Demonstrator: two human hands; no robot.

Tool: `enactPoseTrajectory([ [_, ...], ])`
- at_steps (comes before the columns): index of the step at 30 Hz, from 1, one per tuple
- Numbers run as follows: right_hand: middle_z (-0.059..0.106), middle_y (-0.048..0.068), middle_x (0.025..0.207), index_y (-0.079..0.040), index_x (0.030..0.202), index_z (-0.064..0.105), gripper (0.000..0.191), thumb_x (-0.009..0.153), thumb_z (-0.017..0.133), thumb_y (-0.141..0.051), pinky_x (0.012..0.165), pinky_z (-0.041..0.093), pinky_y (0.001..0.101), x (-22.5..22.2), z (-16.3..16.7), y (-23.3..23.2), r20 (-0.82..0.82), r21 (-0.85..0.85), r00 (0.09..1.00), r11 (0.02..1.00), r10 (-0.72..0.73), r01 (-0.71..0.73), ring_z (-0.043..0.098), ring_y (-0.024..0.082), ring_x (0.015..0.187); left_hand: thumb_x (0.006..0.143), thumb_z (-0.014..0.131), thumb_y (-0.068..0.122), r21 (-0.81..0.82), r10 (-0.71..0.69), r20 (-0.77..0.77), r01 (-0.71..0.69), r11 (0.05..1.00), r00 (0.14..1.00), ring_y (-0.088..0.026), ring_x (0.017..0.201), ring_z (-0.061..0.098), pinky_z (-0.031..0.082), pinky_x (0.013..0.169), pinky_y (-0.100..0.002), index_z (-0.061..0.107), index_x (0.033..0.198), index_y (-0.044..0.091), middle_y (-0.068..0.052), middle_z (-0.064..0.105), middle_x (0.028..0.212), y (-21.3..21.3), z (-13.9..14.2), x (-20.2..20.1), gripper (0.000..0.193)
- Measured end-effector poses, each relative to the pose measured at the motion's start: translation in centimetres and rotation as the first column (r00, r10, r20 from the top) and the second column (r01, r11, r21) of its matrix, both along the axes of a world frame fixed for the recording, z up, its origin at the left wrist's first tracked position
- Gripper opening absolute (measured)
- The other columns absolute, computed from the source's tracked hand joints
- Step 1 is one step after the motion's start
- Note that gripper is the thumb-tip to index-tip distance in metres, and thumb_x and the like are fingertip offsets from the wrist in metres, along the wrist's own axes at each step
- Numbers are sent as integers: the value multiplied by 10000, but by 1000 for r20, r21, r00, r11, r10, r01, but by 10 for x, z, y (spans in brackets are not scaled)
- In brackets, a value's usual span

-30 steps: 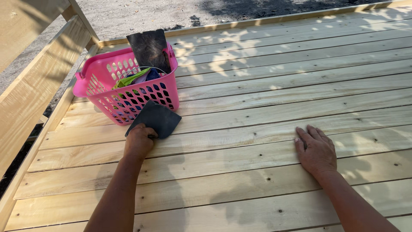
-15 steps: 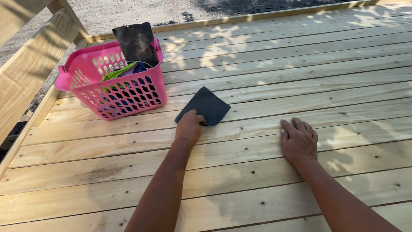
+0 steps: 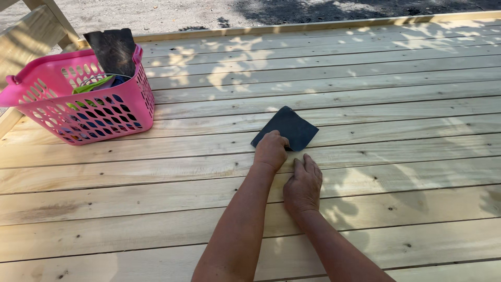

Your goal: The person sands the wooden slats and frame of an unfinished furniture piece using a sheet of sandpaper held by hand. They work along the seat boards, then the side rail and edges, moving progressively across the surface to smooth the wood.

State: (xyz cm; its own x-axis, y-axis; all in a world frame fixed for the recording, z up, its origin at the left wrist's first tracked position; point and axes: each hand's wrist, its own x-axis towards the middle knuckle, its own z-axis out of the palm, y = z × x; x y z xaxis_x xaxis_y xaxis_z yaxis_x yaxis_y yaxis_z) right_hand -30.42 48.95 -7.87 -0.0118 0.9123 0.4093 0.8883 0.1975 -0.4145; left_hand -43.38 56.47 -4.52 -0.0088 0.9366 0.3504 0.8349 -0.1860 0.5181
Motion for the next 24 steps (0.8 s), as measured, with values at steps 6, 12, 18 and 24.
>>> enactPoseTrajectory([
  [6, 633, 125, 1400, -83, 1225, 727, 383, 897, 530, -66, 1167, 387, 405, 82, 11, 29, -40, -32, 982, 982, 183, -184, 519, 312, 1359, 739, 651, -38, -46, 105, -33, -106, 993, 994, -316, 986, 631, 540, 870, -415, 830, 878, 175, -94, 624, 930, -32, 8, -78, 311],
  [12, 601, 149, 1447, -25, 1312, 684, 414, 933, 521, -58, 1185, 358, 424, 170, 16, 63, 57, -22, 998, 1000, 18, -17, 494, 324, 1386, 709, 628, -100, -93, 200, -26, -201, 975, 979, -292, 928, 646, 554, 843, -395, 826, 888, 156, -62, 645, 920, -38, 4, -99, 371],
  [18, 573, 153, 1457, -13, 1318, 665, 427, 920, 519, -57, 1181, 334, 424, 164, 8, 65, 61, -61, 998, 998, -5, 8, 457, 322, 1401, 741, 702, 11, -52, 3, 12, -2, 999, 1000, -297, 1039, 637, 540, 894, -409, 819, 906, 159, -80, 639, 992, 40, -9, 102, 251],
  [24, 596, 130, 1438, -35, 1292, 686, 409, 912, 536, -62, 1188, 357, 411, 171, 21, 62, 6, -57, 1000, 998, 2, -2, 485, 306, 1383, 759, 660, -25, -53, -42, 25, 43, 998, 999, -323, 1002, 645, 537, 894, -420, 828, 931, 172, -95, 638, 979, 31, -7, 75, 310],
])
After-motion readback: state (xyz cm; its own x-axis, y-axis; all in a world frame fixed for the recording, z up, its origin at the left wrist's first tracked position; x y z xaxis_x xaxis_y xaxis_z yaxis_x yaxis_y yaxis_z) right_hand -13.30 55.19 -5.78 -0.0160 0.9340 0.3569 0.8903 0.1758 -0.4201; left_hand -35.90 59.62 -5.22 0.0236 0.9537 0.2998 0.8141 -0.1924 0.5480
